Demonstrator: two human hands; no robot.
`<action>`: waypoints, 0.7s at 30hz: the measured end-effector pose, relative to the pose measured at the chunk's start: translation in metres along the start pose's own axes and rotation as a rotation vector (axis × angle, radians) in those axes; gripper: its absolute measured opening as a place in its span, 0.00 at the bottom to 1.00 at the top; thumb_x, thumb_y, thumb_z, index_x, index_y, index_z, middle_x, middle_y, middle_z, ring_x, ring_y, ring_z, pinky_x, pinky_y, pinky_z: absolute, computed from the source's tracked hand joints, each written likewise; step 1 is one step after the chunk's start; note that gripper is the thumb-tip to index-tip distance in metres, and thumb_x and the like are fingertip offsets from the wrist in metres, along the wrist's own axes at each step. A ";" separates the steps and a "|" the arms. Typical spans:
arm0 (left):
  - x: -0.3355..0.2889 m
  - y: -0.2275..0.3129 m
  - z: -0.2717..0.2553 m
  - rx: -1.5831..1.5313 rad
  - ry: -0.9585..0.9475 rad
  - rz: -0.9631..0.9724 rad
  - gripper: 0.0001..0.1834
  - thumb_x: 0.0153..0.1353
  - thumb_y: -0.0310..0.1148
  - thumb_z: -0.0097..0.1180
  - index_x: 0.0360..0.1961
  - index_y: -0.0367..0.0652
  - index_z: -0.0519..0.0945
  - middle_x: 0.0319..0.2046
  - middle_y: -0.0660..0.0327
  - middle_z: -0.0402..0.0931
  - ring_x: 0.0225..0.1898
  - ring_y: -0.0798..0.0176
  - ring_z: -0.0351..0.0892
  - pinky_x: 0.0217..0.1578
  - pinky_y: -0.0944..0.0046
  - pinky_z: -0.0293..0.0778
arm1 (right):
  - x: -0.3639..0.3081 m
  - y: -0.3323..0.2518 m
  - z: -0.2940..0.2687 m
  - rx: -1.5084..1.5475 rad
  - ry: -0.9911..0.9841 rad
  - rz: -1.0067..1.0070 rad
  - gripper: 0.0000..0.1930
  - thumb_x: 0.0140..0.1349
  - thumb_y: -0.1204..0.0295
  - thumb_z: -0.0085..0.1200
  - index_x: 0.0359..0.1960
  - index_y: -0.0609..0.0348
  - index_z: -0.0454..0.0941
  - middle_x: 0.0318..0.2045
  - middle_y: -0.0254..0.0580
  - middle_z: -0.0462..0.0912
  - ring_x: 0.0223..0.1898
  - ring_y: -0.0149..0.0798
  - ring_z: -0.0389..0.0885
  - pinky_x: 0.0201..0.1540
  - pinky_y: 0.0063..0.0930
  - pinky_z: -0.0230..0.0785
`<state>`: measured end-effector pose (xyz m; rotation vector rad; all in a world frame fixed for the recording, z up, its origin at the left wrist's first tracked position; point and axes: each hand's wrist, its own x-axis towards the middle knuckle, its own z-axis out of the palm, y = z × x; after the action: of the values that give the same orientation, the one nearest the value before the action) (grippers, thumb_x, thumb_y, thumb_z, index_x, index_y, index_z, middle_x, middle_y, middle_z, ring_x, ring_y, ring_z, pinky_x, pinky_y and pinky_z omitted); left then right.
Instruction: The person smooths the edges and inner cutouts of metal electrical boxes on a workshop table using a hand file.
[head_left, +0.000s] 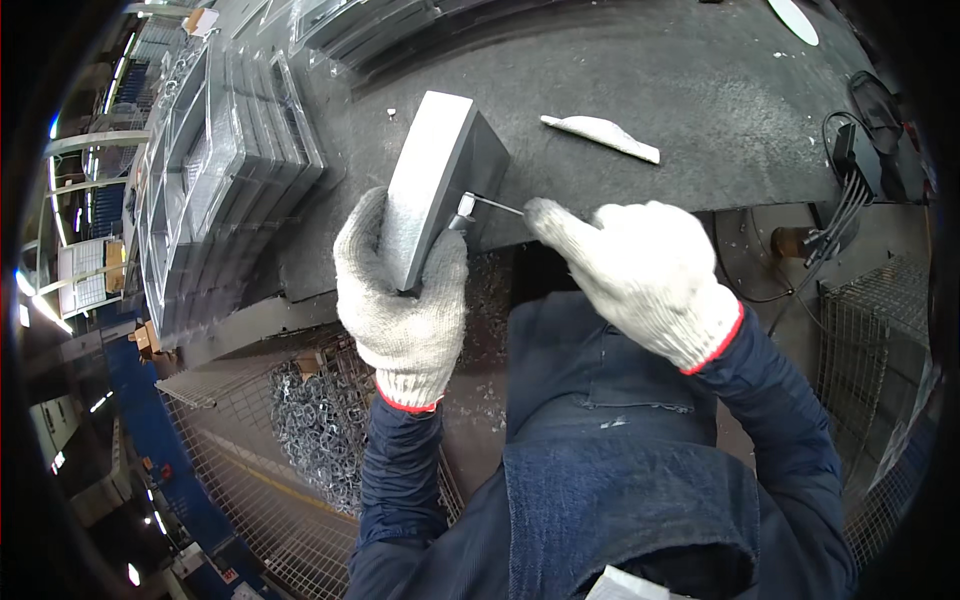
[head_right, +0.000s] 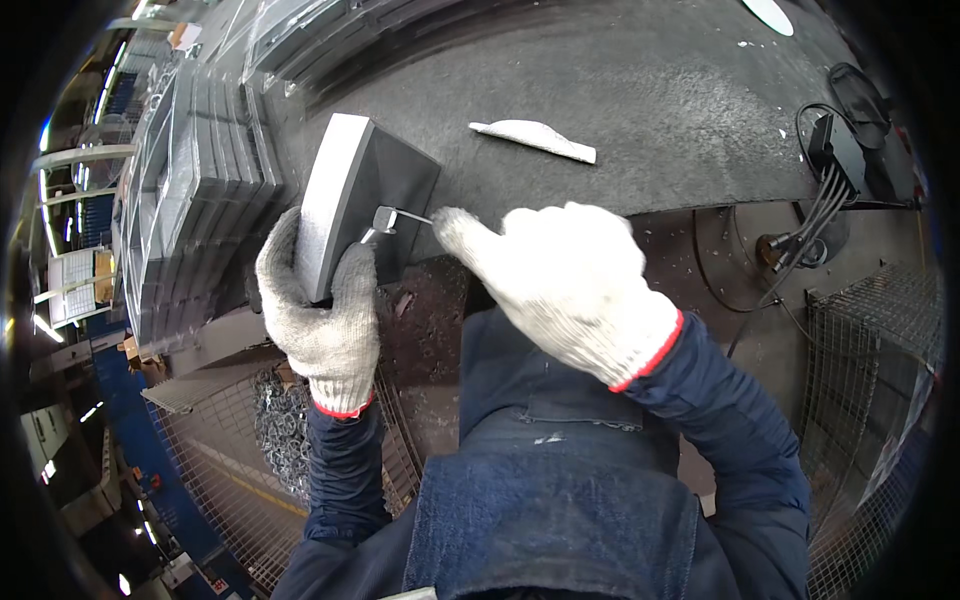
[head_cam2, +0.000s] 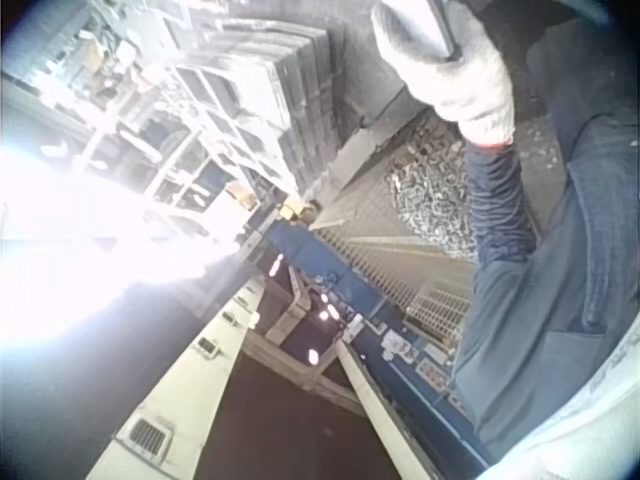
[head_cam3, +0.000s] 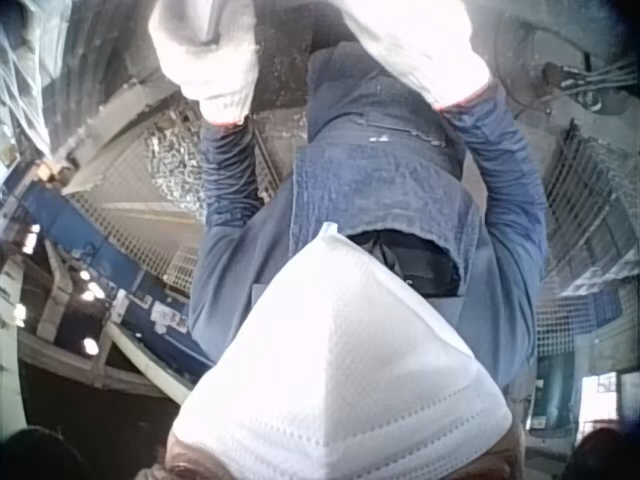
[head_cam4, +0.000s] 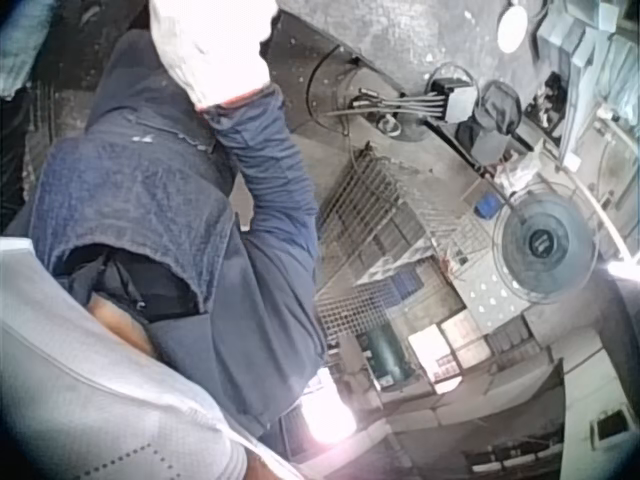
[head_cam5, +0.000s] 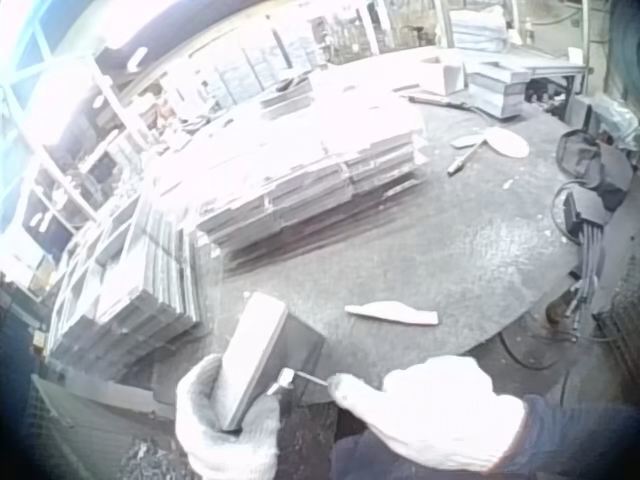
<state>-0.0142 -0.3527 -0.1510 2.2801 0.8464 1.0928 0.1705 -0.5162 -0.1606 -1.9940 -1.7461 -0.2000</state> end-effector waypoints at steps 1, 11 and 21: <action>0.000 0.001 0.000 0.003 0.005 0.003 0.37 0.60 0.27 0.79 0.69 0.29 0.77 0.59 0.44 0.85 0.60 0.50 0.88 0.65 0.54 0.81 | 0.003 -0.001 0.005 0.005 0.002 0.005 0.16 0.70 0.66 0.62 0.59 0.43 0.88 0.19 0.30 0.74 0.20 0.34 0.81 0.26 0.35 0.73; 0.002 0.004 0.003 0.085 0.050 0.060 0.35 0.61 0.28 0.76 0.68 0.28 0.77 0.56 0.43 0.86 0.58 0.50 0.89 0.61 0.54 0.84 | -0.002 -0.012 0.009 0.078 -0.033 0.045 0.24 0.69 0.67 0.67 0.67 0.47 0.83 0.24 0.35 0.78 0.23 0.39 0.82 0.27 0.38 0.73; 0.000 0.002 0.003 -0.019 0.041 -0.061 0.35 0.61 0.27 0.79 0.67 0.27 0.78 0.56 0.41 0.86 0.58 0.50 0.90 0.62 0.54 0.83 | 0.018 -0.033 0.004 0.047 -0.175 0.103 0.20 0.76 0.67 0.56 0.67 0.55 0.81 0.27 0.40 0.87 0.26 0.43 0.90 0.28 0.40 0.81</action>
<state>-0.0111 -0.3545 -0.1518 2.2087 0.9118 1.1197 0.1408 -0.4961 -0.1485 -2.1155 -1.7288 0.0509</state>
